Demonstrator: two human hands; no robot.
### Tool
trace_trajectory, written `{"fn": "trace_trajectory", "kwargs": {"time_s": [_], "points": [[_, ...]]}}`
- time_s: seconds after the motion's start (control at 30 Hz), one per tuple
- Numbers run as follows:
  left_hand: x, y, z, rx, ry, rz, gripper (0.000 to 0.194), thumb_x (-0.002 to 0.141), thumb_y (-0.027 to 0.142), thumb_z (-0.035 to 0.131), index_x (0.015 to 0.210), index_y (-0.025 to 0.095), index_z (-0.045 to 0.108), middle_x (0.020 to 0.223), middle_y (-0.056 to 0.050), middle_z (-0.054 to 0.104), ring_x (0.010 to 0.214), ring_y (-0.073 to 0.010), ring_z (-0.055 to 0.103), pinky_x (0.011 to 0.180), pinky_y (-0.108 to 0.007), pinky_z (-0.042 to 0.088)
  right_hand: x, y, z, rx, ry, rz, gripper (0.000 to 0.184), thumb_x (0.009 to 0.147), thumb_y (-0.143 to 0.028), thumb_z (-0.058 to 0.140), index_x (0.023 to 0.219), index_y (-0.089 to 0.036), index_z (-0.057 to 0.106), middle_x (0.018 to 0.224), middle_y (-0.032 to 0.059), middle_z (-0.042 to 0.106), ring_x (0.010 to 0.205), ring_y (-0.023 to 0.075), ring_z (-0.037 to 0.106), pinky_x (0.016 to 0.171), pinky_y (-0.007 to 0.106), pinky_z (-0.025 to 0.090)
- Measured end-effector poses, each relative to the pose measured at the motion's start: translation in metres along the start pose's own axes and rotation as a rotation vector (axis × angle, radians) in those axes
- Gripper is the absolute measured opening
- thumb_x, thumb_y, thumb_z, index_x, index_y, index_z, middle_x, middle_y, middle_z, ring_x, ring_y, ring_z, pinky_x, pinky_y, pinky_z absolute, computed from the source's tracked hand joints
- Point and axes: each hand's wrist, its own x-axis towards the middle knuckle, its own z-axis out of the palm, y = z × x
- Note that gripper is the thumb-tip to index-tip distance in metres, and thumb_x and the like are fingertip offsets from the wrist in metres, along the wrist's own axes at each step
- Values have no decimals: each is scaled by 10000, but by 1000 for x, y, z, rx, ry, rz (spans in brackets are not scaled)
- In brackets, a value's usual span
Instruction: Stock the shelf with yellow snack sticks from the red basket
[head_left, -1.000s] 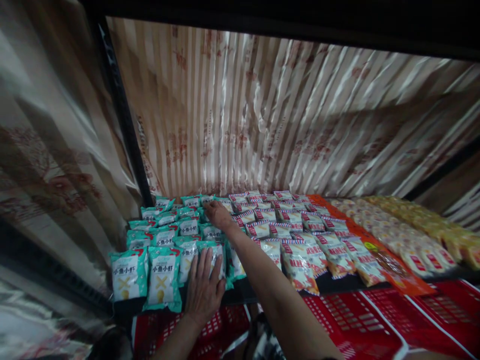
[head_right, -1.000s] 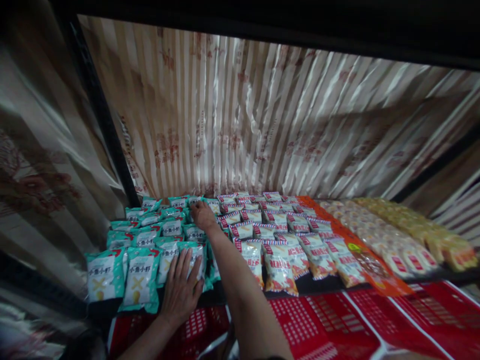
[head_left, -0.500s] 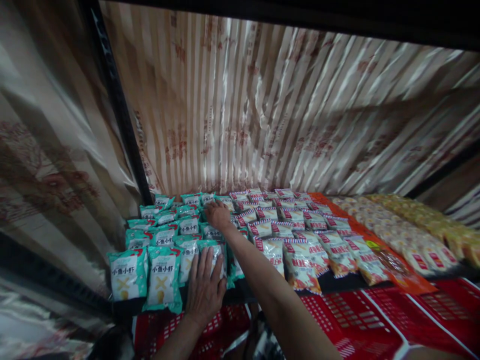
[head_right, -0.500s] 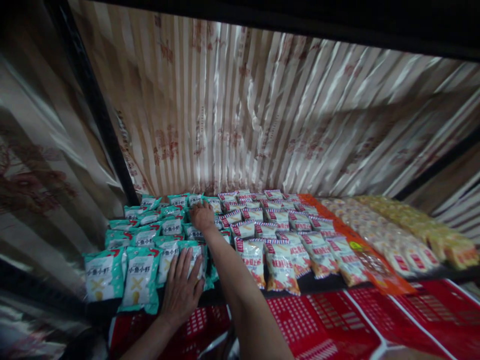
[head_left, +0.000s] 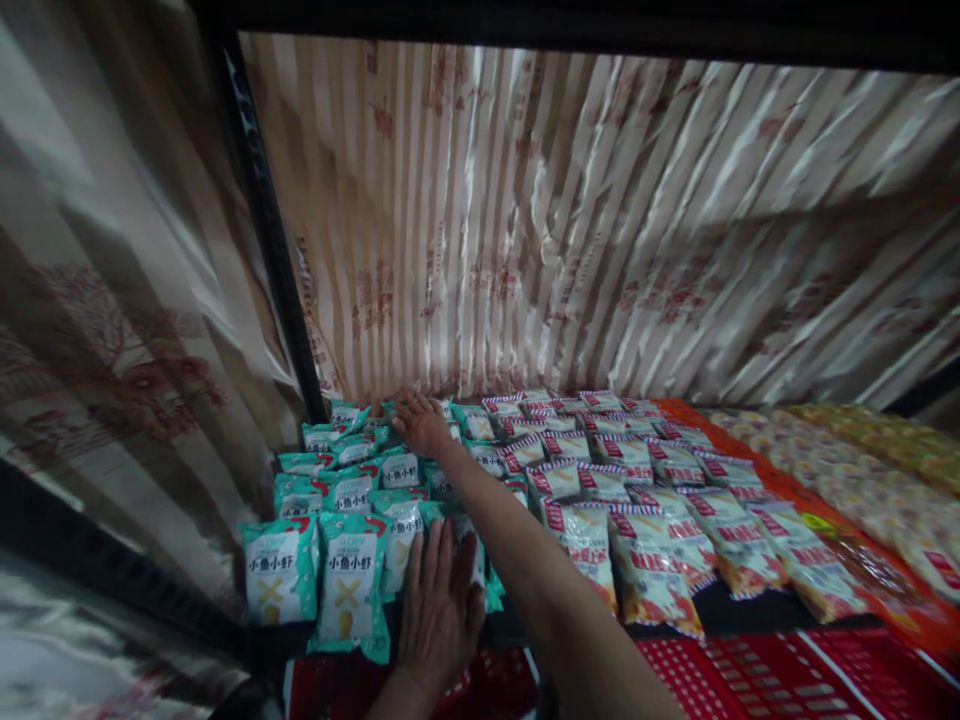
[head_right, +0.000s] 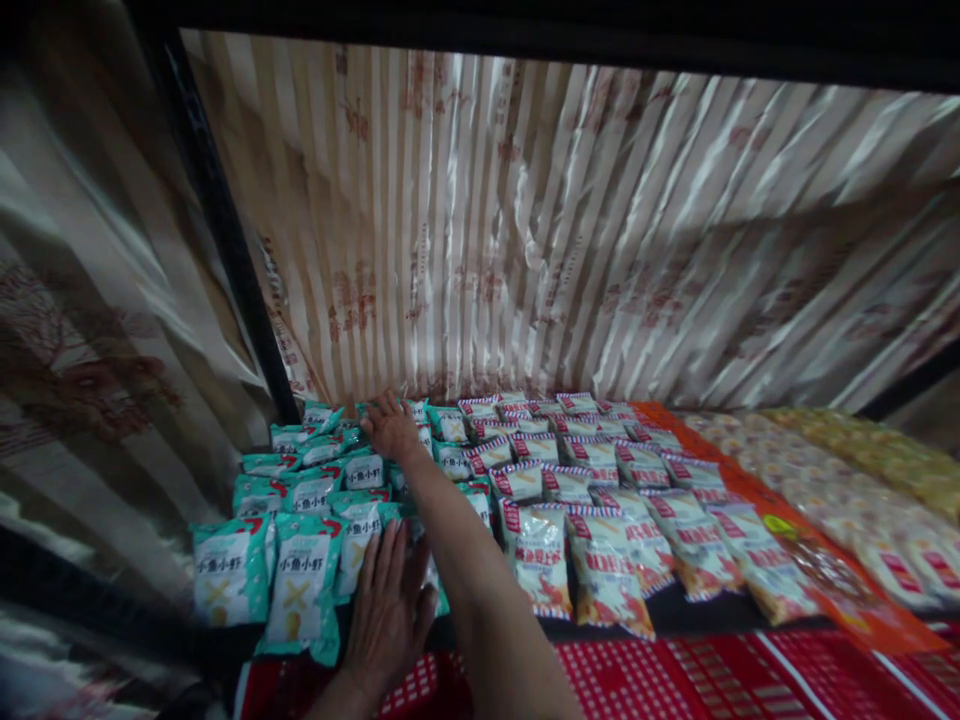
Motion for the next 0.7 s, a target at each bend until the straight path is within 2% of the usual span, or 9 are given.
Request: {"fn": "trace_trajectory", "kwargs": {"time_s": [0.2, 0.37, 0.47, 0.63, 0.7], "points": [[0, 0, -1, 4, -28, -9, 626, 863, 416, 473, 1434, 222, 306, 1452, -98, 390, 1371, -247, 264, 1110, -387, 183, 5, 1, 3, 32, -43, 21, 461, 979, -406, 210, 1178, -220, 582, 1292, 67, 573, 1237, 214, 468, 1033, 416, 326], [0, 0, -1, 1, -29, -10, 610, 867, 425, 460, 1428, 228, 323, 1443, -107, 401, 1367, -250, 273, 1117, -386, 155, 5, 3, -1, 49, -104, -8, 476, 986, -375, 196, 1176, -201, 596, 1256, 70, 600, 1223, 169, 485, 1037, 326, 344], [0, 0, 0, -4, -27, -21, 594, 875, 429, 441, 1425, 233, 330, 1444, -95, 406, 1362, -244, 283, 1117, -383, 157, 5, 3, -3, 68, -148, 11, 511, 982, -399, 173, 1186, -202, 599, 1269, 69, 592, 1205, 181, 507, 1021, 325, 372], [-1, 0, 1, -7, -41, -13, 599, 879, 431, 437, 1430, 227, 320, 1442, -91, 412, 1364, -243, 280, 1124, -389, 147, 6, 10, -2, 77, -84, 13, 461, 976, -405, 205, 1280, -269, 524, 1359, 33, 520, 1305, 188, 401, 1059, 378, 332], [-2, 0, 2, -5, -44, -11, 598, 883, 431, 430, 1431, 221, 317, 1444, -96, 408, 1366, -244, 277, 1126, -392, 145, 6, 15, -1, 38, -37, 85, 455, 973, -403, 219, 1315, -264, 487, 1414, 50, 458, 1346, 210, 337, 1074, 427, 292]]}}
